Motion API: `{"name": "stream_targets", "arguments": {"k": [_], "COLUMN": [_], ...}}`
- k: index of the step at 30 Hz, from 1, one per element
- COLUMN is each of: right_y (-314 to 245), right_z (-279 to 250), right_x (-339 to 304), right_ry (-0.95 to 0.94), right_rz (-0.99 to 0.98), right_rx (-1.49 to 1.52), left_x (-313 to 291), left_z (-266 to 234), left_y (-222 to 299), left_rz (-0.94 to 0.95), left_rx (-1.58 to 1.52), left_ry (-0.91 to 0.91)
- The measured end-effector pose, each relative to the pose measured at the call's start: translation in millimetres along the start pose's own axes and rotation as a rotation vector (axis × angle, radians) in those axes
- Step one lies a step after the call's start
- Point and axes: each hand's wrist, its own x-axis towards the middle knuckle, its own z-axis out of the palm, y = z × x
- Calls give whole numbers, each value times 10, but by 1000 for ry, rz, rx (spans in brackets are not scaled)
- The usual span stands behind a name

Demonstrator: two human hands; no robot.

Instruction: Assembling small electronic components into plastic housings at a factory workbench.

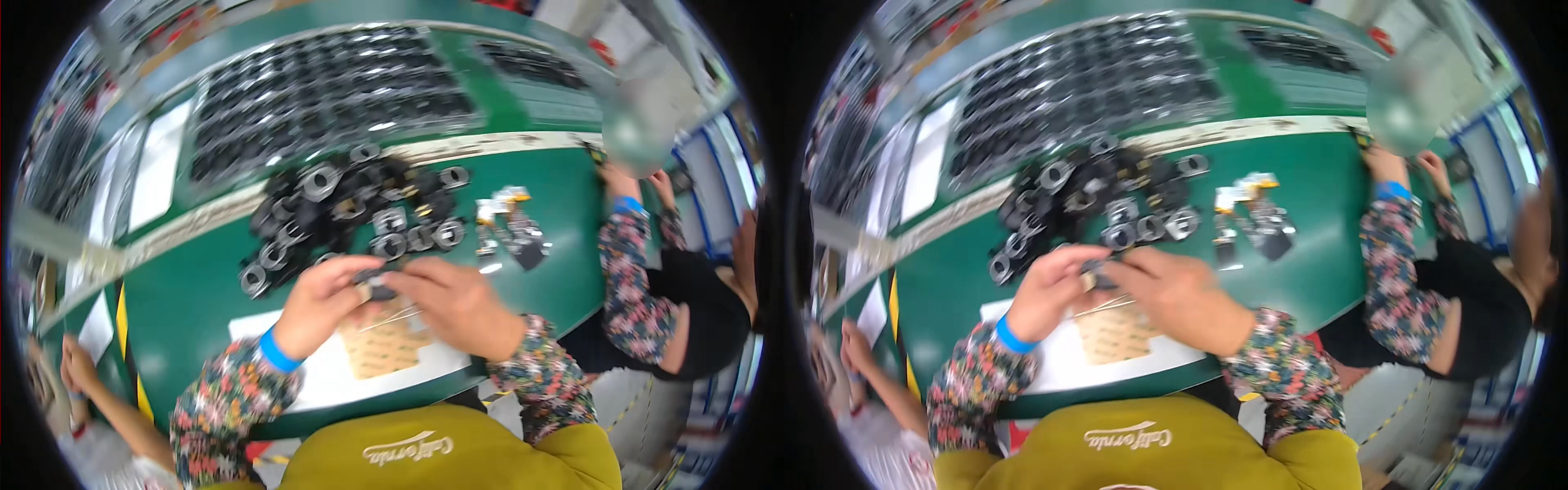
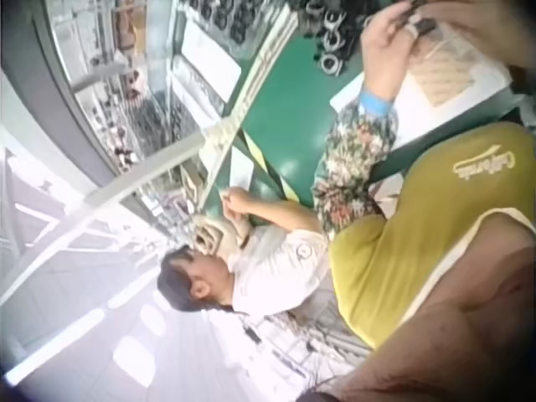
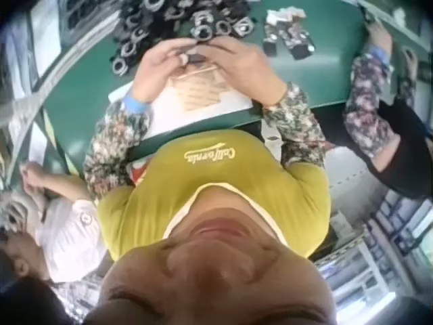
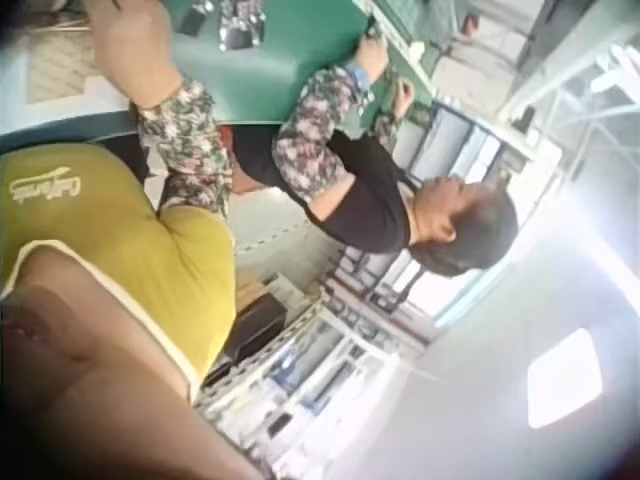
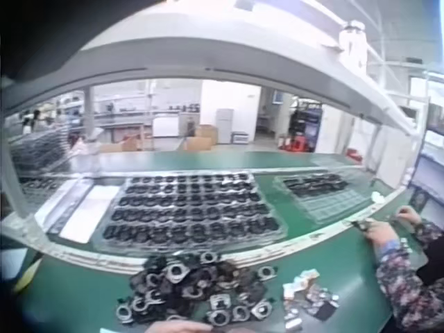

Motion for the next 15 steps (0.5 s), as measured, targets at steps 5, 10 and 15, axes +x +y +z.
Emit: {"name": "stream_targets", "arguments": {"k": [5, 10, 15], "right_y": [-43, -82, -105], "right_z": [66, 89, 78], "right_x": [3, -2, -12], "right_ry": [-77, -88, -161], "right_rz": [-32, -44, -50], "right_rx": [-150, -251, -297], "left_x": [7, -9, -21], "left_z": [-34, -61, -63], "left_y": [54, 17, -29], "left_rz": [-91, -114, -103], "left_rx": [-26, -20, -45], "left_ry": [51, 24, 23]}}
